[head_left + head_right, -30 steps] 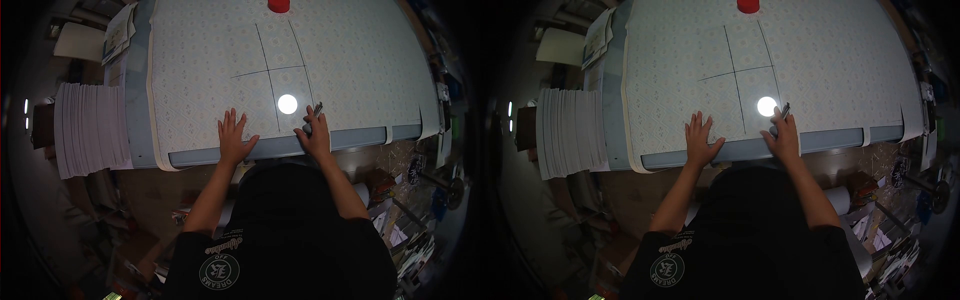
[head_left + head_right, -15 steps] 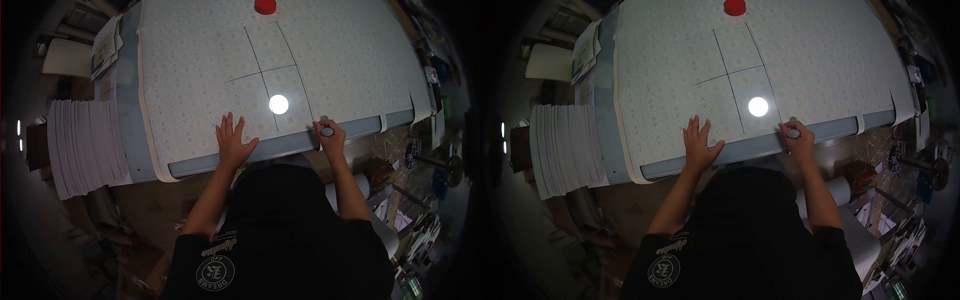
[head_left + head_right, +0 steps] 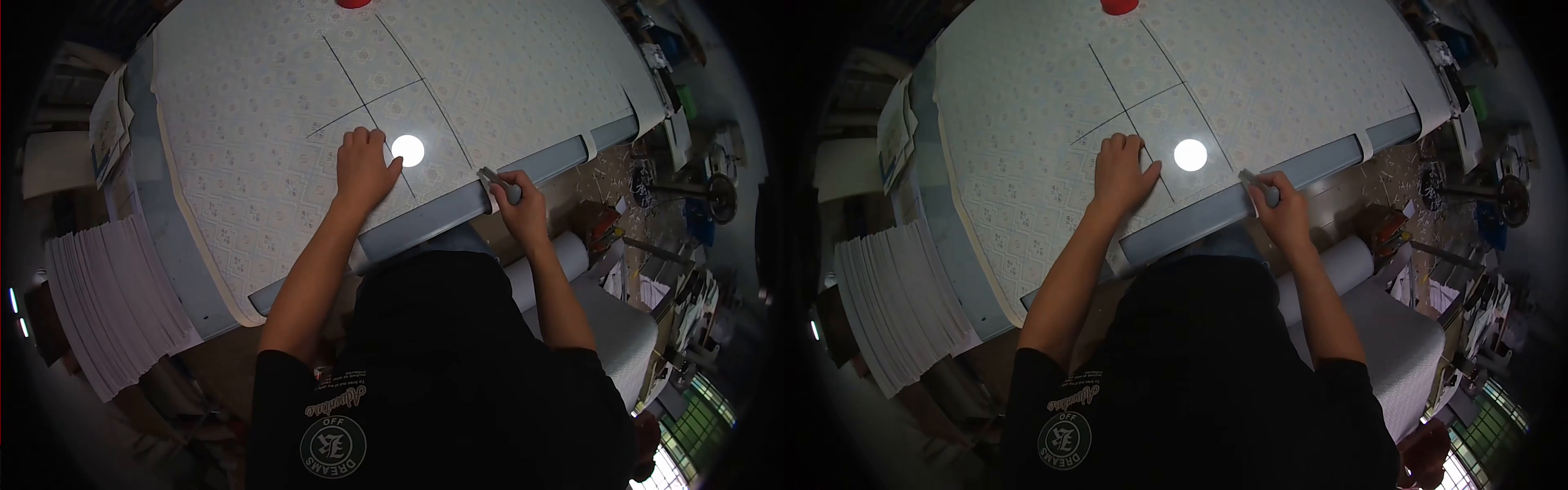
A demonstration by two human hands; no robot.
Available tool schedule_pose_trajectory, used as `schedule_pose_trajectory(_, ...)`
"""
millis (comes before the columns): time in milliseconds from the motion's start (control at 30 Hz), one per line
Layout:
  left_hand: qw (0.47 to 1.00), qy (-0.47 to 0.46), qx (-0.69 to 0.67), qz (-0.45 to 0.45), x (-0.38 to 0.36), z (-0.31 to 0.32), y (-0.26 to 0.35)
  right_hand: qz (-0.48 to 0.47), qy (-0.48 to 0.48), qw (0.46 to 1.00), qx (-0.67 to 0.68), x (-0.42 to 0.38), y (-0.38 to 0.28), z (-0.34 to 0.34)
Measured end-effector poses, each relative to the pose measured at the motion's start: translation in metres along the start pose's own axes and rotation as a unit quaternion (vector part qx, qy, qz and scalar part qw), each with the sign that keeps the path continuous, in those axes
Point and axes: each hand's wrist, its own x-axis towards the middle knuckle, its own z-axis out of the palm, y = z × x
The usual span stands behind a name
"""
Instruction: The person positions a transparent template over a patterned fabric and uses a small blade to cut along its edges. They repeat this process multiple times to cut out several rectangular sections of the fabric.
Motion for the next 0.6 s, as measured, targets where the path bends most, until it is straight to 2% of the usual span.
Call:
schedule_pose_trajectory(33,1.0,-0.022,0.012,-0.002,0.009,0.002,0.006,-0.03,0.007,1.0,-0.001,0.004,0.003,0.002)
schedule_pose_trajectory(167,0.998,-0.038,0.047,-0.021,0.048,0.01,0.027,-0.02,-0.047,0.999,-0.015,0.021,0.006,0.001)
schedule_pose_trajectory(300,0.985,-0.125,0.096,-0.062,0.078,0.006,0.037,-0.011,-0.119,0.993,-0.018,0.028,0.011,-0.005)
schedule_pose_trajectory(600,0.958,-0.226,0.144,-0.101,0.102,-0.002,0.048,-0.028,-0.197,0.977,-0.071,0.045,-0.003,-0.016)
